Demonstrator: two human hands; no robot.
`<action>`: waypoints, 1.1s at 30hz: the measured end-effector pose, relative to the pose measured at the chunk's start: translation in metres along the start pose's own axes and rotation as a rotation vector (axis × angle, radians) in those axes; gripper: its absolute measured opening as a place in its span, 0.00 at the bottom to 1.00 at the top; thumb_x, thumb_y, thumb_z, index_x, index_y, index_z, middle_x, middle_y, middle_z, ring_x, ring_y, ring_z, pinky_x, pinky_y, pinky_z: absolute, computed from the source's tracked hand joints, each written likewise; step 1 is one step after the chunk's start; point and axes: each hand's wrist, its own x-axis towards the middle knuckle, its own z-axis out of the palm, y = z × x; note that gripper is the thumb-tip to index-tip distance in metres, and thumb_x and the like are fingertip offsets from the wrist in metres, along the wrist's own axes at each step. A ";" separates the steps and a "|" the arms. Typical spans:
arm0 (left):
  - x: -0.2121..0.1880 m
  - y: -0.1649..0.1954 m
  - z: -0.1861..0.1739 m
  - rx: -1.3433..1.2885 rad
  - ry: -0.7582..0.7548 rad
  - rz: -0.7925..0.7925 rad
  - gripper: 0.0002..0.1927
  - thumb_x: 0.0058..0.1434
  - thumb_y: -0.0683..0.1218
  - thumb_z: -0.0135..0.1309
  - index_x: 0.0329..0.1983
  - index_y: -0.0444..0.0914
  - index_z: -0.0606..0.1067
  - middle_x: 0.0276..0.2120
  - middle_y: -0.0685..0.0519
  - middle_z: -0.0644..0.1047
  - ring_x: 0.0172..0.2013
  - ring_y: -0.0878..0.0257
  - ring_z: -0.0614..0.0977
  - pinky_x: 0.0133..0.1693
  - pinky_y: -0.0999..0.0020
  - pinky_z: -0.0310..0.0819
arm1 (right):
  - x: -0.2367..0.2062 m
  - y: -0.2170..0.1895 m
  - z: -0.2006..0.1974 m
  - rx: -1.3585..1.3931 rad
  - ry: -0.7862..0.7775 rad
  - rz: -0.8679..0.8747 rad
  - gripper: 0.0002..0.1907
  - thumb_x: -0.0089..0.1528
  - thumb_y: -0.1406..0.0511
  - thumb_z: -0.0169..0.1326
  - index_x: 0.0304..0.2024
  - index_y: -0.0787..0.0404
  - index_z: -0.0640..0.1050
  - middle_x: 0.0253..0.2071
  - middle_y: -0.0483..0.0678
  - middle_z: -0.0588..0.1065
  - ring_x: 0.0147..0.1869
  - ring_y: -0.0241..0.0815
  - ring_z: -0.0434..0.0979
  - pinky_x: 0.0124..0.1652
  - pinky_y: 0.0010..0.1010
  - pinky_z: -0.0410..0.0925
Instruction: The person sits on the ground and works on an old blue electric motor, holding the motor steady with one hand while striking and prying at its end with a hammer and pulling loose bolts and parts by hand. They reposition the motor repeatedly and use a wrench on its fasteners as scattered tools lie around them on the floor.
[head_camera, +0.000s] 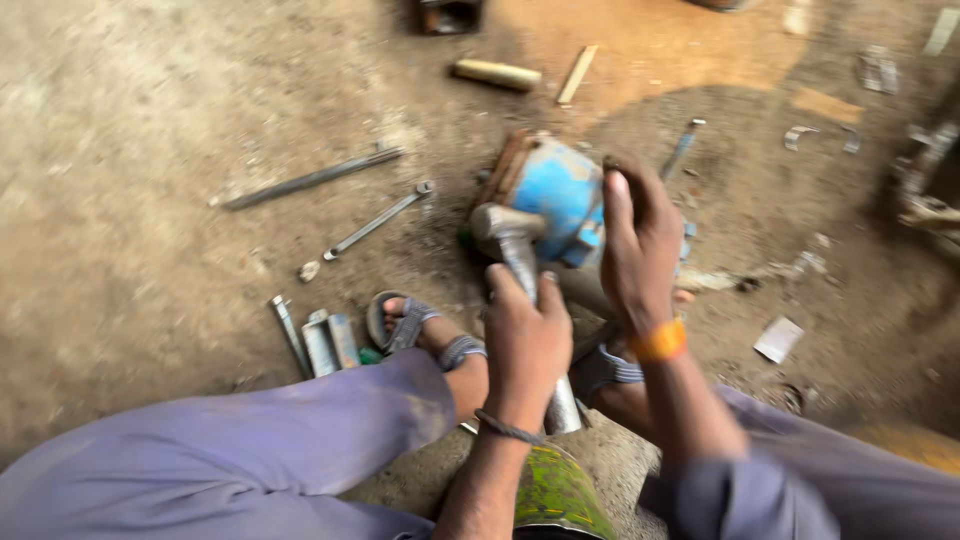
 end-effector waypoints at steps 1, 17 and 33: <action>-0.012 0.012 0.006 0.012 -0.107 -0.055 0.22 0.67 0.51 0.50 0.56 0.32 0.64 0.38 0.32 0.79 0.43 0.32 0.80 0.43 0.40 0.72 | -0.011 0.002 -0.017 0.122 -0.005 0.097 0.17 0.77 0.58 0.48 0.57 0.64 0.79 0.45 0.47 0.81 0.48 0.35 0.79 0.47 0.31 0.72; 0.067 -0.021 0.029 0.336 0.137 0.273 0.72 0.39 0.67 0.74 0.73 0.24 0.48 0.70 0.28 0.55 0.69 0.36 0.60 0.66 0.49 0.57 | -0.102 0.036 -0.180 1.145 0.202 0.733 0.13 0.67 0.66 0.50 0.49 0.71 0.73 0.37 0.55 0.77 0.33 0.43 0.77 0.30 0.28 0.73; 0.052 -0.033 0.074 0.410 0.361 0.401 0.74 0.43 0.76 0.69 0.74 0.23 0.48 0.69 0.30 0.55 0.67 0.35 0.62 0.65 0.44 0.58 | -0.121 0.086 -0.182 1.101 0.121 1.053 0.18 0.69 0.58 0.51 0.50 0.69 0.74 0.30 0.56 0.75 0.29 0.44 0.75 0.30 0.27 0.71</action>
